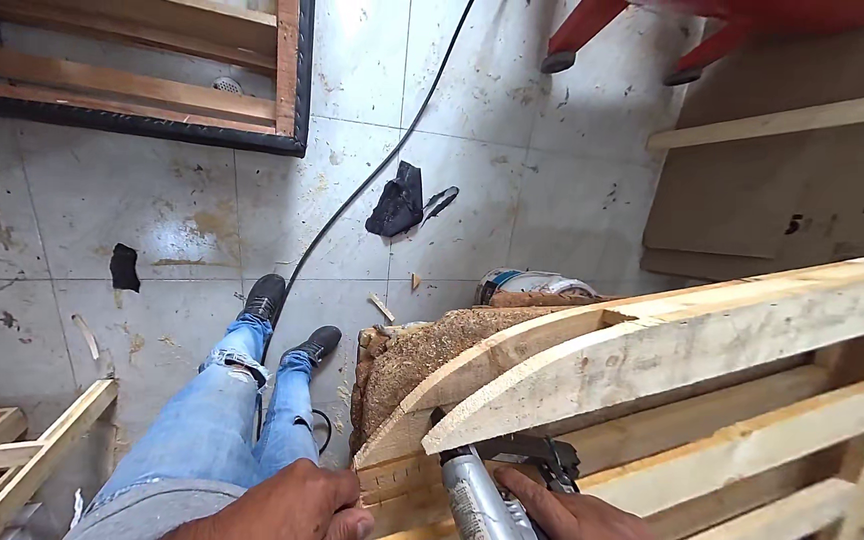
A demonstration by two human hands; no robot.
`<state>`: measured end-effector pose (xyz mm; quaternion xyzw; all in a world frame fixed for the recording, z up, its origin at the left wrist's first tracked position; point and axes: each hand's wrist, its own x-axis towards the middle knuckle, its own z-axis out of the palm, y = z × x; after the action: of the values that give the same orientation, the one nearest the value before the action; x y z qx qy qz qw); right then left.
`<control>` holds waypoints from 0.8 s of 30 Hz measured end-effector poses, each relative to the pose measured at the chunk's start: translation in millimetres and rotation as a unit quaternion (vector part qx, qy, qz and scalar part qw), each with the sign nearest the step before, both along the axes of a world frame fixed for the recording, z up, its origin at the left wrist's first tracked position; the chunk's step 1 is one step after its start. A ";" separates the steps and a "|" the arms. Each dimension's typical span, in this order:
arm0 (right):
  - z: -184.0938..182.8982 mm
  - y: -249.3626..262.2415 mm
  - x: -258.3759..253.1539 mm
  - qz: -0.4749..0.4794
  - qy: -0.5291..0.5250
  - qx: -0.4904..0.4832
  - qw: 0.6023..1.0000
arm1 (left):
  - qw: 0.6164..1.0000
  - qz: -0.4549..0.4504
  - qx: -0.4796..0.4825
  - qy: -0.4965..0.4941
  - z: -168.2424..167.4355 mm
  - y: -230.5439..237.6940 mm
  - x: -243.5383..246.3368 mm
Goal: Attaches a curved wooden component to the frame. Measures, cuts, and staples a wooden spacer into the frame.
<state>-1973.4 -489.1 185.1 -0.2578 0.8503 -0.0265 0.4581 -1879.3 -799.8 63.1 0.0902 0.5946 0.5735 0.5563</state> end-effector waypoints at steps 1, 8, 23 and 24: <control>-1.6 1.4 3.4 0.001 0.011 -0.014 1.000 | 1.000 0.003 0.001 -0.003 1.2 -0.7 -0.6; -10.0 -0.7 7.4 -0.009 0.035 -0.044 0.998 | 1.000 0.018 0.013 -0.013 0.6 -2.1 -0.3; 8.9 -10.3 0.7 0.004 -0.002 0.020 1.000 | 1.000 0.014 -0.020 0.013 2.7 2.2 6.8; 9.4 -5.9 0.6 0.016 -0.003 -0.001 1.000 | 0.999 0.018 -0.035 0.013 7.1 3.0 7.3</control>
<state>-1972.8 -495.0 194.5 -0.2719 0.8446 -0.0209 0.4608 -1872.1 -796.7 70.2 0.0675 0.6228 0.5607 0.5414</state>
